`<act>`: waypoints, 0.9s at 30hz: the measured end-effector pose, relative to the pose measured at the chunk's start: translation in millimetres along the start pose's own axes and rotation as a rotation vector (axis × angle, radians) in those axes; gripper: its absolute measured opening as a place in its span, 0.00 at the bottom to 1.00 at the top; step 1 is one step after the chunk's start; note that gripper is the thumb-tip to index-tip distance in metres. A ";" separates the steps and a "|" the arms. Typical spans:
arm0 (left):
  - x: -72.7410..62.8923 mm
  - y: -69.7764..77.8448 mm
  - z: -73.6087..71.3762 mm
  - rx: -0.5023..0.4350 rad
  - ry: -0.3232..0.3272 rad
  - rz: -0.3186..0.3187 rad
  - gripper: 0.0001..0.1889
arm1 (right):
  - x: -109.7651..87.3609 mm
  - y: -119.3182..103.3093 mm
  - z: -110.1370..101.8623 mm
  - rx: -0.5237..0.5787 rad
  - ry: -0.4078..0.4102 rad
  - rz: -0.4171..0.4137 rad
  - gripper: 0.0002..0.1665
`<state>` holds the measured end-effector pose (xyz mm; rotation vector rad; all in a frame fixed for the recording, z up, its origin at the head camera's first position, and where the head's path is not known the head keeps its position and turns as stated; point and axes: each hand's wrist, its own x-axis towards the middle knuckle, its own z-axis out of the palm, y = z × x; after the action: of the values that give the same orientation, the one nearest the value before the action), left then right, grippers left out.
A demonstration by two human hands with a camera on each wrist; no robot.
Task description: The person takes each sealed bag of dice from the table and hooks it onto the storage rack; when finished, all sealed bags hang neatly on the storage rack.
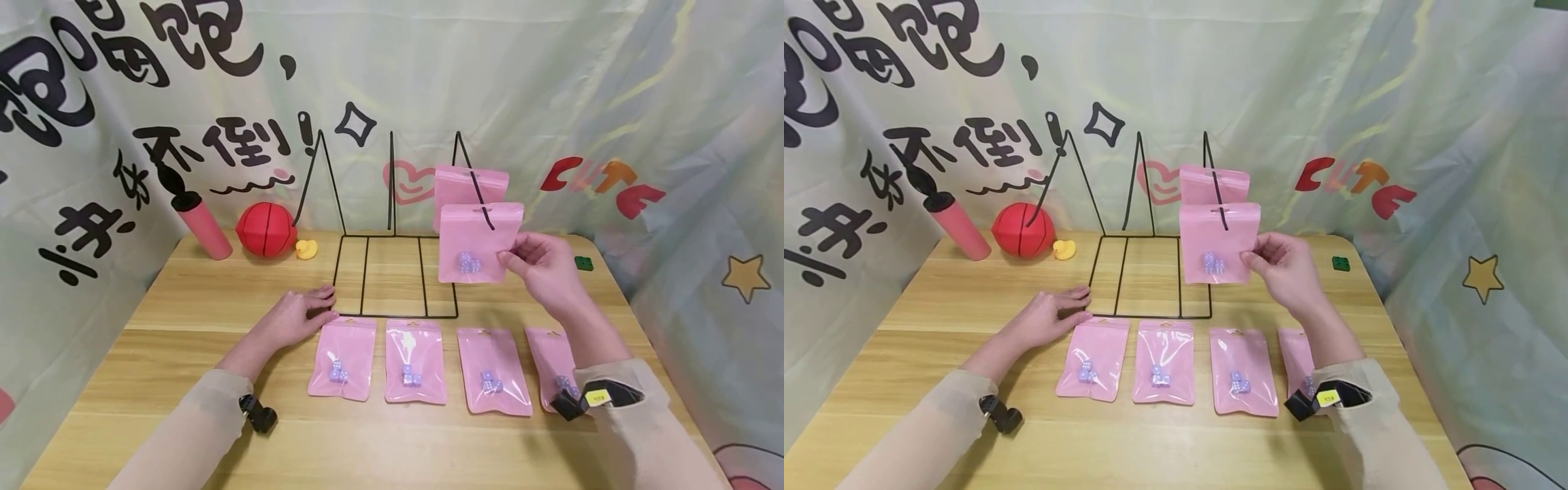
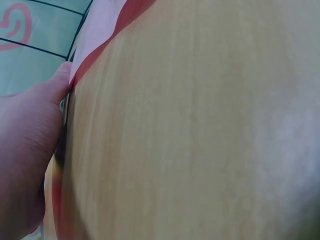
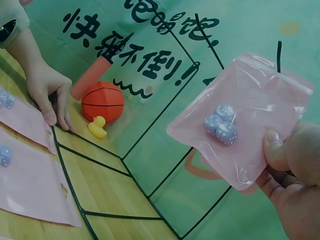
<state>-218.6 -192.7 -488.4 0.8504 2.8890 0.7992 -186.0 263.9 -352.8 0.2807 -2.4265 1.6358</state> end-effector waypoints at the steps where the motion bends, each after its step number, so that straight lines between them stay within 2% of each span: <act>1: -0.2 -0.3 0.2 0.001 -0.001 -0.003 0.25 | 3.3 0.5 1.4 0.010 0.002 0.001 0.03; 7: -0.7 -2.2 0.8 -0.008 -0.005 -0.008 0.25 | 19.0 2.3 9.0 0.031 0.013 0.027 0.09; 13: -0.5 -3.7 1.2 -0.014 0.000 0.000 0.26 | 28.2 4.2 14.7 0.051 0.054 0.077 0.10; 17: -0.9 -2.9 0.7 -0.009 -0.001 0.002 0.25 | 30.6 4.8 14.1 0.069 0.057 0.082 0.10; 22: 0.2 -4.2 1.2 0.003 -0.001 -0.009 0.25 | 28.1 6.9 3.8 0.038 0.034 0.053 0.14; 27: 0.6 -5.1 1.1 -0.005 0.004 0.012 0.25 | 13.8 14.4 -19.4 -0.067 -0.017 0.048 0.20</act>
<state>-221.5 -195.5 -491.8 0.8677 2.8867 0.8102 -201.9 286.6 -354.8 0.2289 -2.5141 1.5732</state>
